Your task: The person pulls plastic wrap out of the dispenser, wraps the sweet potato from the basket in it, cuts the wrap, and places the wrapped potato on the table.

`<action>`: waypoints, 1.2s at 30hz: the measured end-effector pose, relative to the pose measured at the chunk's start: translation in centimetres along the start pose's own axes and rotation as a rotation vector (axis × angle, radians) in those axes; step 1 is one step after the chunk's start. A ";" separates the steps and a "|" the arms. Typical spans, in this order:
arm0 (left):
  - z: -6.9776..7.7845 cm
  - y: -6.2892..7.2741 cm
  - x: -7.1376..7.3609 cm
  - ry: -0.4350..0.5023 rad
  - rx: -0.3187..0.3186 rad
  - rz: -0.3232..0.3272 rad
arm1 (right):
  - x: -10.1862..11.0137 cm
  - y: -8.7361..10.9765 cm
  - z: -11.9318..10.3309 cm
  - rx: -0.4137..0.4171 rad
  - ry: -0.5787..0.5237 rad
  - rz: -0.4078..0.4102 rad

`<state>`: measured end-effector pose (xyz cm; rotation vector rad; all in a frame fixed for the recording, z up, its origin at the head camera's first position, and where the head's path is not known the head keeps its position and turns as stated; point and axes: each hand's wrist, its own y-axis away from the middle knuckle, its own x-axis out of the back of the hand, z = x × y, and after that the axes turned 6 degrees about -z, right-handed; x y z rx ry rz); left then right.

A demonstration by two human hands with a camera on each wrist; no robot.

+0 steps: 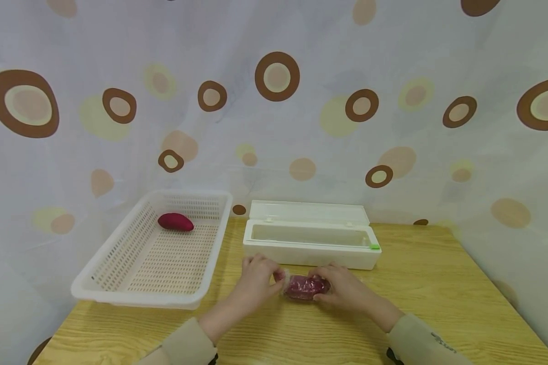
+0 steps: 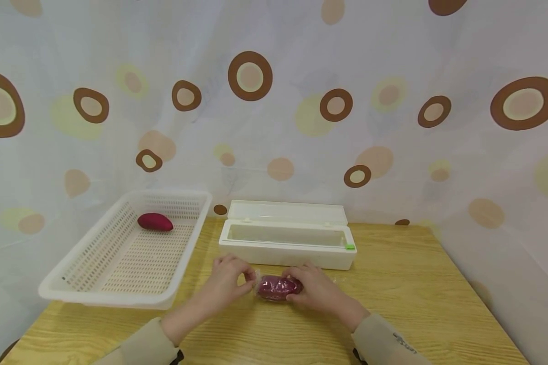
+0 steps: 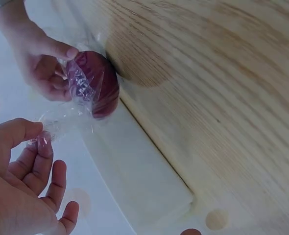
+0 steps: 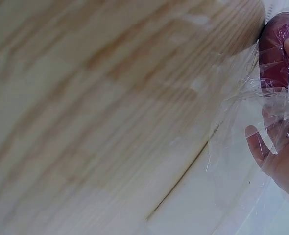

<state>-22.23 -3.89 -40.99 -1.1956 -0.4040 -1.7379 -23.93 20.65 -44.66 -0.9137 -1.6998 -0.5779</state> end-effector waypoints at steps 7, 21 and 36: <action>0.9 -1.3 -1.6 -0.011 -0.034 -0.007 | 0.0 -0.1 -0.2 -0.008 -0.024 -0.003; 0.7 -1.9 -3.8 0.004 -0.051 -0.034 | -0.1 -0.2 -0.3 -0.001 -0.022 0.017; -1.3 -1.2 -3.2 0.183 0.020 0.023 | -0.4 -0.3 -0.1 -0.004 -0.016 0.010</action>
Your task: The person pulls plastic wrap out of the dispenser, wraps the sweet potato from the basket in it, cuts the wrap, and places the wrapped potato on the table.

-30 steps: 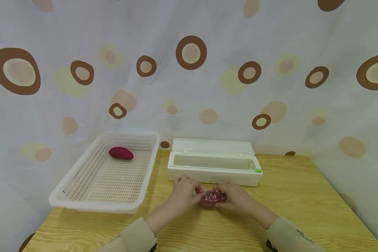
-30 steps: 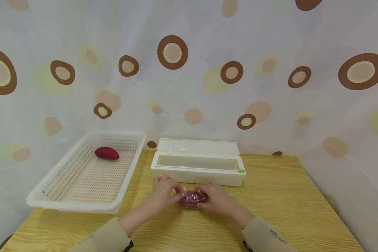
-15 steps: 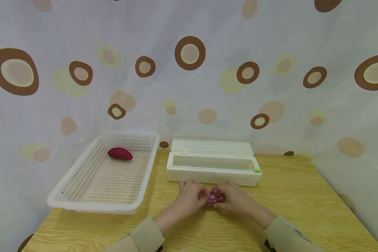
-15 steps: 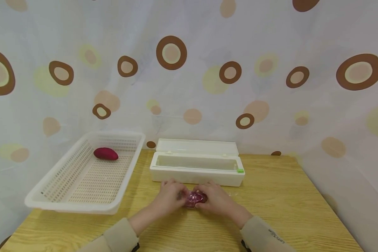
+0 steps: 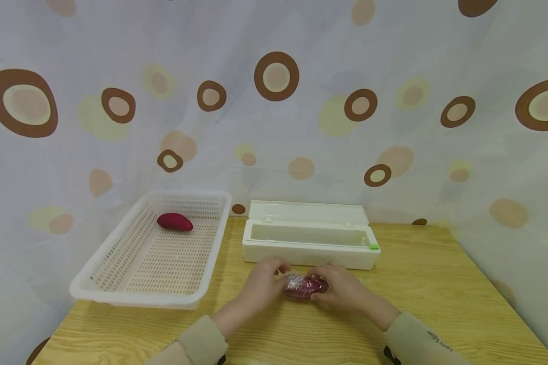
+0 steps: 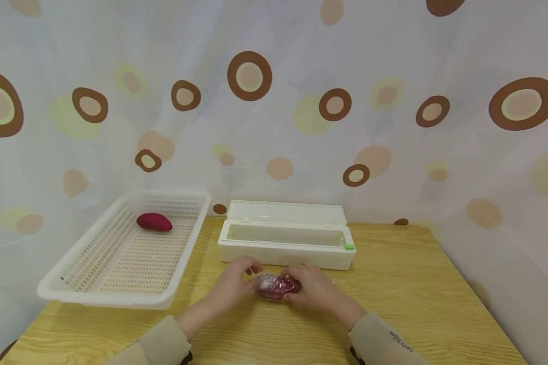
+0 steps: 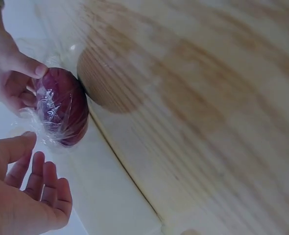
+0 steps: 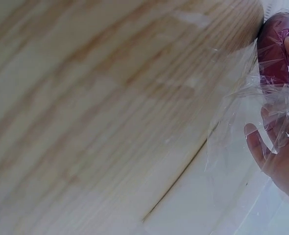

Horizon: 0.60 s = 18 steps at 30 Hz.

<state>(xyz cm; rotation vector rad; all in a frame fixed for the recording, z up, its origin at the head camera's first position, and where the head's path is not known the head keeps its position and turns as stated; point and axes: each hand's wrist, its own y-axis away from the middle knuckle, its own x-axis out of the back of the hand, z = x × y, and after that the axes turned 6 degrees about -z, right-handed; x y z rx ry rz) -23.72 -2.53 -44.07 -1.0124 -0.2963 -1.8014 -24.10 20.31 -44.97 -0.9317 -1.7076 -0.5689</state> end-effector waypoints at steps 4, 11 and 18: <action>-0.3 0.0 -0.1 0.007 0.040 -0.003 | -0.1 0.0 0.0 0.004 -0.002 -0.004; -0.1 -0.2 -0.6 0.019 0.033 -0.015 | -0.1 0.0 0.1 0.011 0.001 -0.007; 0.4 -0.2 -1.0 -0.027 0.041 -0.011 | -0.1 0.0 0.1 0.001 -0.005 -0.008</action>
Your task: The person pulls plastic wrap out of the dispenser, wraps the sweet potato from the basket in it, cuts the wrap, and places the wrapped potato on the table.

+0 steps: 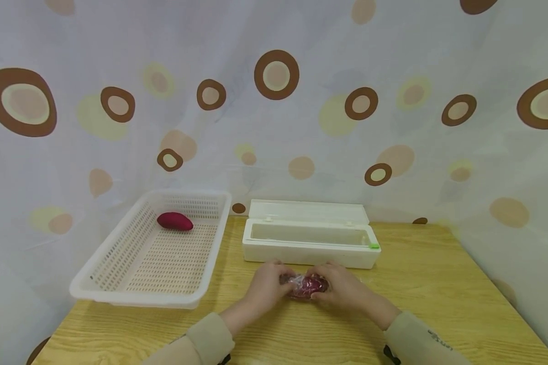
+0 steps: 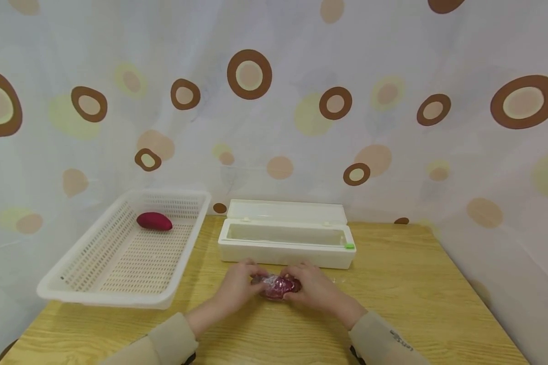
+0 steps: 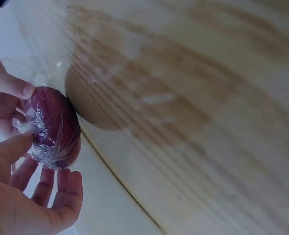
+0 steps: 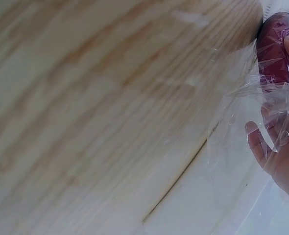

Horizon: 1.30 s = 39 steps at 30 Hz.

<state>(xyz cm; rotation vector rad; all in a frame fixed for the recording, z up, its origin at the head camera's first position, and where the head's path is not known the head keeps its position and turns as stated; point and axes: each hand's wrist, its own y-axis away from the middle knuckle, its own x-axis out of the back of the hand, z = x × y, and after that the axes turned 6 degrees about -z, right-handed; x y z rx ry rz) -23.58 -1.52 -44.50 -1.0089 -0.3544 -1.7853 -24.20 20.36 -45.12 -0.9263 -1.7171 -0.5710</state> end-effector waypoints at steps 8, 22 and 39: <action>-0.2 -0.5 -0.7 0.003 -0.009 -0.050 | 0.2 0.0 0.2 0.015 0.002 0.001; -0.1 -0.7 -0.7 -0.010 -0.032 -0.116 | 0.4 0.1 -0.1 0.030 0.009 -0.004; -1.1 -0.2 -0.3 0.032 -0.020 -0.134 | 3.5 2.6 3.0 -0.027 -0.055 -0.021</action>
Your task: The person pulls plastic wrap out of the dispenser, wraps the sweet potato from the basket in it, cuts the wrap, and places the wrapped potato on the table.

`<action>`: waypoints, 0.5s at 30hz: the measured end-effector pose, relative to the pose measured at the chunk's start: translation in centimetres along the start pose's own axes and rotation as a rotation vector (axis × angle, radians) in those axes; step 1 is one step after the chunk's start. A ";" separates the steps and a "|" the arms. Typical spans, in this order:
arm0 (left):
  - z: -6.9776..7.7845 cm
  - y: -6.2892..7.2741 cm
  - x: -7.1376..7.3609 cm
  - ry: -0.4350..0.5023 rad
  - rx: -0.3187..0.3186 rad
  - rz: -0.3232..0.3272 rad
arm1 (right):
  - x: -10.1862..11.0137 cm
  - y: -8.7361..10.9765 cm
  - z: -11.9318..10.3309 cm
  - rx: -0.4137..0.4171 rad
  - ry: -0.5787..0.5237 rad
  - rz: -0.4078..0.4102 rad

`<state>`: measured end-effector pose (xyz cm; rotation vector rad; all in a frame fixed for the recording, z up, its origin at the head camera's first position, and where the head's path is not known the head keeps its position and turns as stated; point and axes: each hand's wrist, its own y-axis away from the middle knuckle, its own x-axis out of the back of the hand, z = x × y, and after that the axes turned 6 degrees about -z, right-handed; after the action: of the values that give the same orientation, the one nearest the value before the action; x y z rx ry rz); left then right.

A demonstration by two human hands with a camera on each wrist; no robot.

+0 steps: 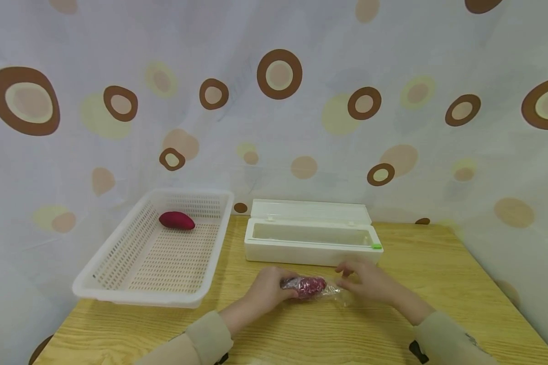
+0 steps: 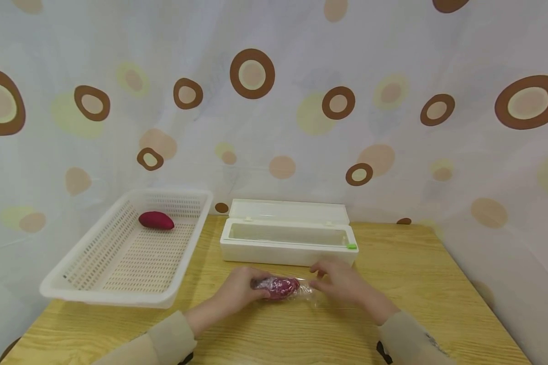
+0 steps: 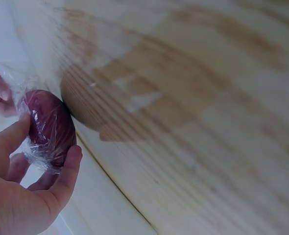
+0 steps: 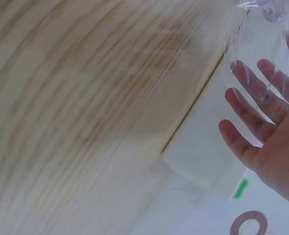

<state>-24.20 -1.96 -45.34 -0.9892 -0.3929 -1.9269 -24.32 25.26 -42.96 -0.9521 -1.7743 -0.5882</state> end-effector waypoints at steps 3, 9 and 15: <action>0.0 0.0 0.1 -0.002 0.006 -0.002 | 0.3 0.5 0.6 -0.028 -0.070 -0.038; 0.0 0.0 0.2 0.004 0.006 -0.009 | 0.8 1.6 1.8 -0.012 -0.157 -0.129; -0.1 -0.1 0.2 0.008 0.002 -0.018 | 0.7 2.1 2.8 -0.030 -0.124 -0.143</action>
<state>-24.41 -2.11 -45.22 -0.9800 -0.4001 -1.9456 -24.29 28.78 -43.48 -0.9039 -1.9606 -0.6599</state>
